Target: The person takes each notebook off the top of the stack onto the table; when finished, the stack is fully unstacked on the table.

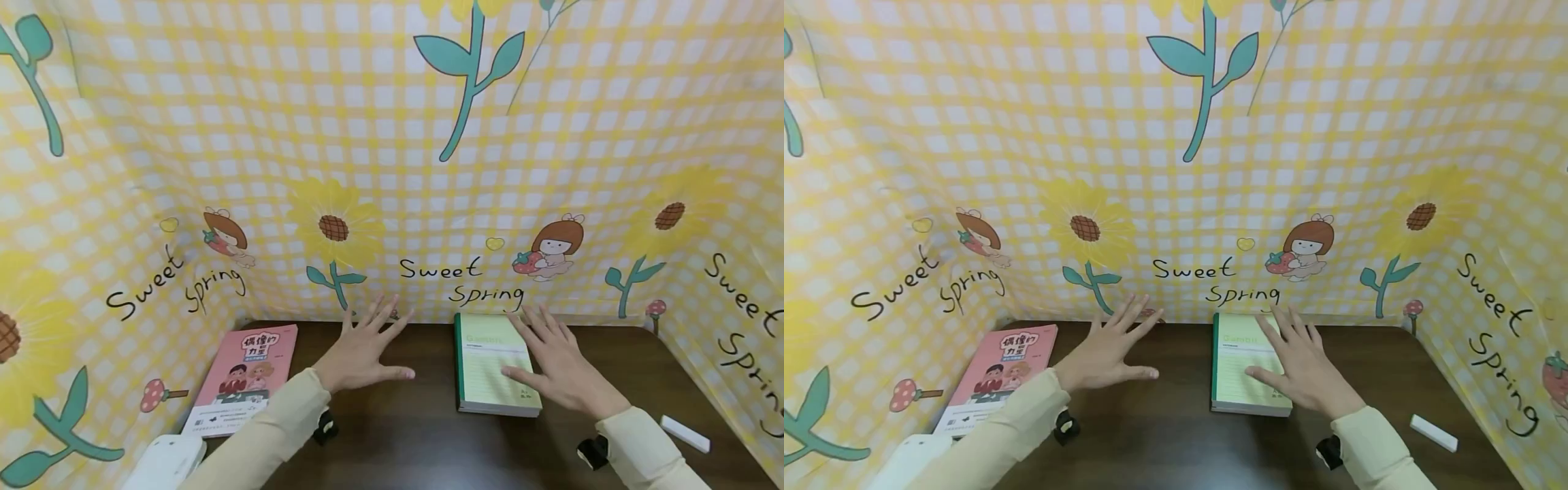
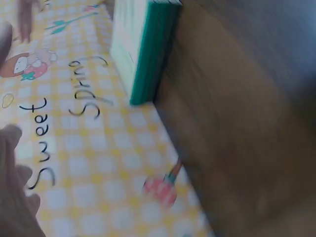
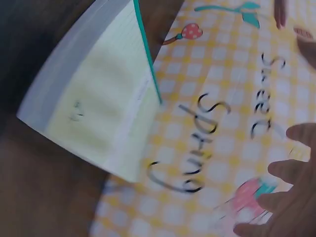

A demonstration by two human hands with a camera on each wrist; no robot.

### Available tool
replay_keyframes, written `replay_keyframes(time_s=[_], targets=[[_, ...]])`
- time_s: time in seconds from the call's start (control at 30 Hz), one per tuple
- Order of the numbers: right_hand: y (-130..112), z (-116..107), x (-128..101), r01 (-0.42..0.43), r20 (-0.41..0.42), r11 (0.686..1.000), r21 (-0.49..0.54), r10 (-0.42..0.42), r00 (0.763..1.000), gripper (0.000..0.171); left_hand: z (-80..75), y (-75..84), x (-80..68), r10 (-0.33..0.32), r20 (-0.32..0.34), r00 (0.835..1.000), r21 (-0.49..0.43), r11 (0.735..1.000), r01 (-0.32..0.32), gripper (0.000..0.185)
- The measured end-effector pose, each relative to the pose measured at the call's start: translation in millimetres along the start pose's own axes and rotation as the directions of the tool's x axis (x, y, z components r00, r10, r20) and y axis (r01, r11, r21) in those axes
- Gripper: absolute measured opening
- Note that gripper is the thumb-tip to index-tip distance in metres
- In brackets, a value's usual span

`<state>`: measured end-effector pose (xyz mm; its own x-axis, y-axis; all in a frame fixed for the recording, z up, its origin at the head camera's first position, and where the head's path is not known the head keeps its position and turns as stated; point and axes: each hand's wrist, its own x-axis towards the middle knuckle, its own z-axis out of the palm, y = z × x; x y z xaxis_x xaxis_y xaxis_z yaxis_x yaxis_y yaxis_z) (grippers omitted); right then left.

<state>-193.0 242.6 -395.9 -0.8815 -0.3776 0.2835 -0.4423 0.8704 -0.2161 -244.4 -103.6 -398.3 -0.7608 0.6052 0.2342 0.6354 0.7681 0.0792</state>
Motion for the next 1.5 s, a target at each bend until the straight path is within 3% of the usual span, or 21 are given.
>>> replay_keyframes(time_s=[0.07, 0.13, 0.2, 0.33, 0.4, 0.47, 0.57, 0.8, 0.87, 1.2, 1.5], targets=[[11.1, 6.4, -4.9, -0.056, -0.015, 0.995, 0.087, 0.058, 0.998, 0.08, 15.7, 4.4, 6.6, -0.046, -0.009, 0.999, -0.108, 0.993, 0.045, 0.089], [23.2, 18.6, -9.9, -0.106, -0.042, 0.98, 0.171, 0.115, 0.993, 0.076, 36.4, 10.8, 13.0, -0.103, 0.002, 0.995, -0.251, 0.963, 0.101, 0.085], [33.0, 35.6, -15.2, -0.161, -0.047, 0.955, 0.248, 0.178, 0.983, 0.072, 61.6, 19.1, 19.5, -0.148, 0.026, 0.989, -0.395, 0.907, 0.146, 0.083], [43.4, 73.8, -25.1, -0.298, 0.031, 0.88, 0.371, 0.309, 0.95, 0.075, 110.4, 45.0, 33.7, -0.207, 0.119, 0.971, -0.606, 0.76, 0.236, 0.084], [43.9, 90.2, -28.2, -0.369, 0.09, 0.834, 0.41, 0.366, 0.926, 0.08, 129.3, 60.0, 41.2, -0.207, 0.15, 0.967, -0.647, 0.719, 0.255, 0.085], [42.7, 103.3, -29.4, -0.415, 0.129, 0.802, 0.429, 0.4, 0.907, 0.084, 142.8, 74.1, 47.7, -0.198, 0.177, 0.964, -0.662, 0.701, 0.266, 0.086], [37.6, 117.9, -28.3, -0.431, 0.162, 0.781, 0.452, 0.404, 0.9, 0.086, 154.1, 88.6, 53.0, -0.209, 0.199, 0.957, -0.639, 0.714, 0.288, 0.089], [33.3, 123.5, -29.1, -0.396, 0.137, 0.795, 0.459, 0.377, 0.916, 0.084, 166.8, 97.9, 57.4, -0.227, 0.131, 0.965, -0.572, 0.778, 0.261, 0.091], [34.9, 124.1, -29.7, -0.394, 0.132, 0.796, 0.459, 0.377, 0.917, 0.085, 167.8, 98.8, 58.2, -0.224, 0.123, 0.967, -0.564, 0.786, 0.254, 0.09], [36.0, 130.8, -30.6, -0.381, 0.144, 0.794, 0.474, 0.357, 0.923, 0.084, 165.2, 102.2, 57.2, -0.227, 0.161, 0.961, -0.532, 0.8, 0.278, 0.09], [36.4, 129.3, -32.9, -0.389, 0.163, 0.795, 0.465, 0.355, 0.921, 0.084, 160.9, 106.5, 59.3, -0.227, 0.17, 0.959, -0.545, 0.79, 0.283, 0.088]])
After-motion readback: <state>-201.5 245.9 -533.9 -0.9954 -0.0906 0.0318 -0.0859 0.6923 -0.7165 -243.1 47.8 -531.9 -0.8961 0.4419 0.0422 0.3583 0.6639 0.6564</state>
